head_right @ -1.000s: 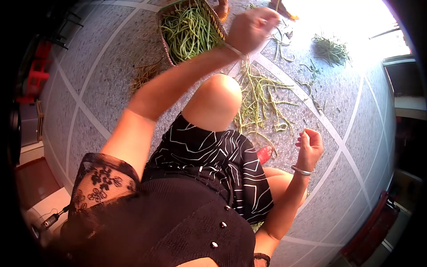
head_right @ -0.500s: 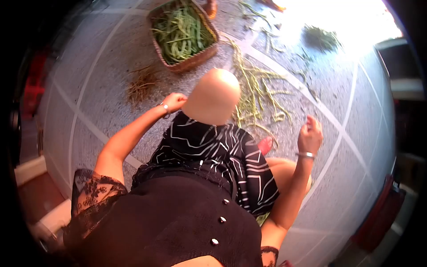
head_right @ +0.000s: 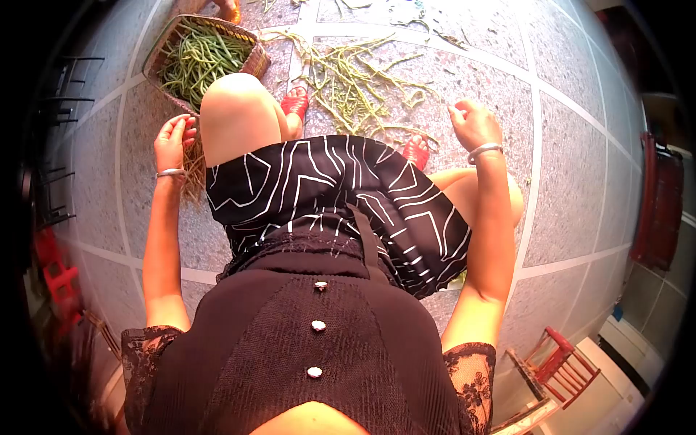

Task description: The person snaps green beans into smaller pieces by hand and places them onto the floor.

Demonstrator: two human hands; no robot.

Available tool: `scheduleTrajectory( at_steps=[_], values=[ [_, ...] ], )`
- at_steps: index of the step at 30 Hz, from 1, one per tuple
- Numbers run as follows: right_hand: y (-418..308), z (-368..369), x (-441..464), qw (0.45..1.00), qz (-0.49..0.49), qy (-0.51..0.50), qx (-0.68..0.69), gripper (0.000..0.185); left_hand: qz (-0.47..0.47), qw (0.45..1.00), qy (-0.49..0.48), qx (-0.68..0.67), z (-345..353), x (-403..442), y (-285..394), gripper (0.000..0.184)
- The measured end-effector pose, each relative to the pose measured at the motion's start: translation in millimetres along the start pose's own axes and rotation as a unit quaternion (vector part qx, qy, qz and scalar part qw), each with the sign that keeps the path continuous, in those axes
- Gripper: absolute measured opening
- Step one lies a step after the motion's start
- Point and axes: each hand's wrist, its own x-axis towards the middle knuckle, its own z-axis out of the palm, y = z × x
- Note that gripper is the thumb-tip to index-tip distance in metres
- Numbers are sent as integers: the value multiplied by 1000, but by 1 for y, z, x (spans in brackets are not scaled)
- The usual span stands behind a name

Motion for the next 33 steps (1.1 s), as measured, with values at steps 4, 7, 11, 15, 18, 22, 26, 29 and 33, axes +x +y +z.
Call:
scheduleTrajectory(
  at_steps=[4, 7, 11, 15, 18, 22, 26, 29, 33],
  values=[
    [-3, -8, -3, 1000, -3, 9, 18, 27, -15, 1000, -14, -23, 9, -6, 26, 17],
    [-12, -15, -3, 999, -19, 13, 25, 30, -10, 999, -34, -24, 14, -15, 34, 17],
    [-20, -15, -3, 998, -46, 36, 26, 29, -1, 998, -60, -26, 22, -32, 43, 16],
    [-16, -15, -7, 999, -36, 16, 25, 27, 2, 996, -76, -41, 31, -19, 48, 16],
    [-10, -8, -8, 999, -44, -5, 15, 28, 28, 995, -84, -55, 40, -1, 51, 16],
    [-11, 6, -9, 985, -87, -130, 71, 26, -15, 989, -112, -96, 50, 17, 40, 16],
    [-22, 40, -6, 958, -125, -253, 40, 22, -94, 967, -197, -132, 46, 50, -4, 17],
    [-35, 96, 7, 923, -192, -333, -26, 17, -194, 927, -261, -185, 56, 84, -32, 19],
    [-62, 208, 24, 889, -207, -400, 80, 31, -233, 929, -285, -35, 100, 96, -21, 23]
  ],
)
